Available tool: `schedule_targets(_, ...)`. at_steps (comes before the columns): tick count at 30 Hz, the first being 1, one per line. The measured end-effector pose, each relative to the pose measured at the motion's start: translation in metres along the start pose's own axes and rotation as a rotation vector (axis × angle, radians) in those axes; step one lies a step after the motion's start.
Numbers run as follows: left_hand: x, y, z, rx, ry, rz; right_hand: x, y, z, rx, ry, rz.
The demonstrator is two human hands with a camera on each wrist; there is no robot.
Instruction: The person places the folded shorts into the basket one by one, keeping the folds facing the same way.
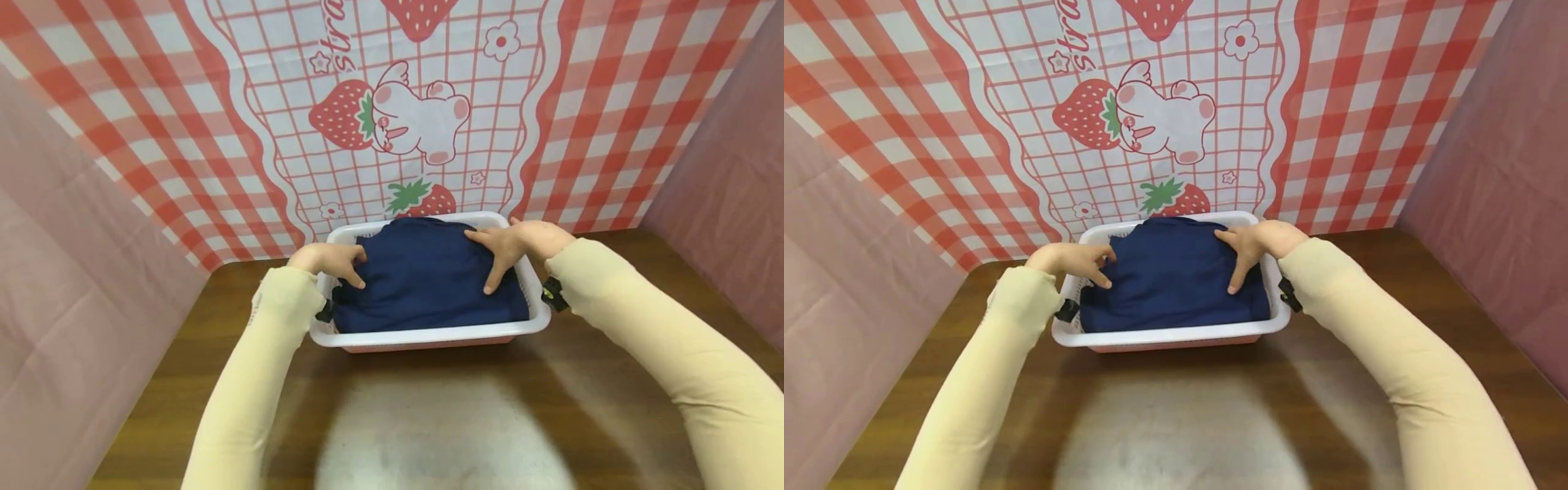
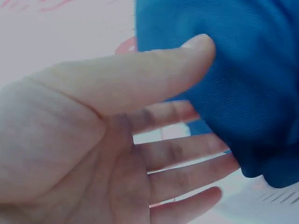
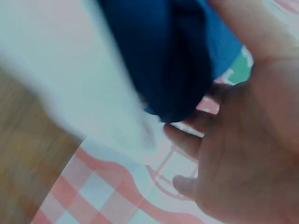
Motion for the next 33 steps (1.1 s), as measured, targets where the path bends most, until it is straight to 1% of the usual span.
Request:
schedule_targets(2, 0.000, 0.007, -0.002, 0.008, -0.028, -0.001, -0.004, 0.005, 0.004, 0.007, 0.042, 0.073)
schedule_targets(3, 0.000, 0.012, -0.003, 0.021, -0.046, 0.007, -0.006, 0.007, 0.005, 0.006, 0.055, 0.092)
schedule_targets(5, 0.000, 0.020, -0.003, 0.042, -0.072, 0.000, -0.004, 0.010, 0.007, -0.007, 0.065, 0.130)
schedule_targets(7, -0.001, 0.025, -0.001, 0.061, -0.086, -0.033, -0.001, 0.011, 0.010, -0.029, 0.063, 0.149)
schedule_targets(9, -0.006, 0.025, 0.002, 0.051, -0.084, -0.079, 0.004, 0.011, 0.014, -0.048, 0.065, 0.157)
schedule_targets(12, -0.015, 0.019, 0.011, -0.002, -0.065, -0.154, 0.013, 0.012, 0.023, -0.069, 0.058, 0.144)
schedule_targets(14, -0.022, 0.020, 0.016, -0.001, -0.039, -0.184, 0.017, 0.016, 0.028, -0.068, 0.064, 0.164)
schedule_targets(16, -0.027, 0.028, 0.020, 0.039, -0.016, -0.215, 0.018, 0.021, 0.033, -0.069, 0.071, 0.191)
schedule_targets(19, -0.032, 0.043, 0.023, 0.130, 0.006, -0.252, 0.016, 0.026, 0.036, -0.072, 0.086, 0.240)
schedule_targets(20, -0.033, 0.047, 0.024, 0.150, -0.001, -0.256, 0.015, 0.026, 0.036, -0.078, 0.087, 0.240)
schedule_targets(22, -0.033, 0.051, 0.023, 0.166, -0.016, -0.255, 0.013, 0.028, 0.036, -0.089, 0.086, 0.234)
schedule_targets(24, -0.033, 0.054, 0.022, 0.164, -0.038, -0.222, 0.012, 0.029, 0.035, -0.096, 0.085, 0.222)
schedule_targets(28, -0.031, 0.060, 0.021, 0.159, -0.052, -0.186, 0.010, 0.033, 0.034, -0.106, 0.079, 0.176)
schedule_targets(30, -0.030, 0.063, 0.024, 0.157, -0.053, -0.174, 0.011, 0.035, 0.035, -0.115, 0.066, 0.156)
schedule_targets(33, -0.030, 0.066, 0.033, 0.155, -0.063, -0.144, 0.014, 0.038, 0.042, -0.133, 0.029, 0.135)
Point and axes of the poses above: each hand's wrist, its own z-axis away from the middle knuckle, its own y-axis out of the palm, x = y × z, the point moved 10 cm from there along -z, towards the middle knuckle, and after that the axes turned 5 degrees about y, right-handed, at the moved point
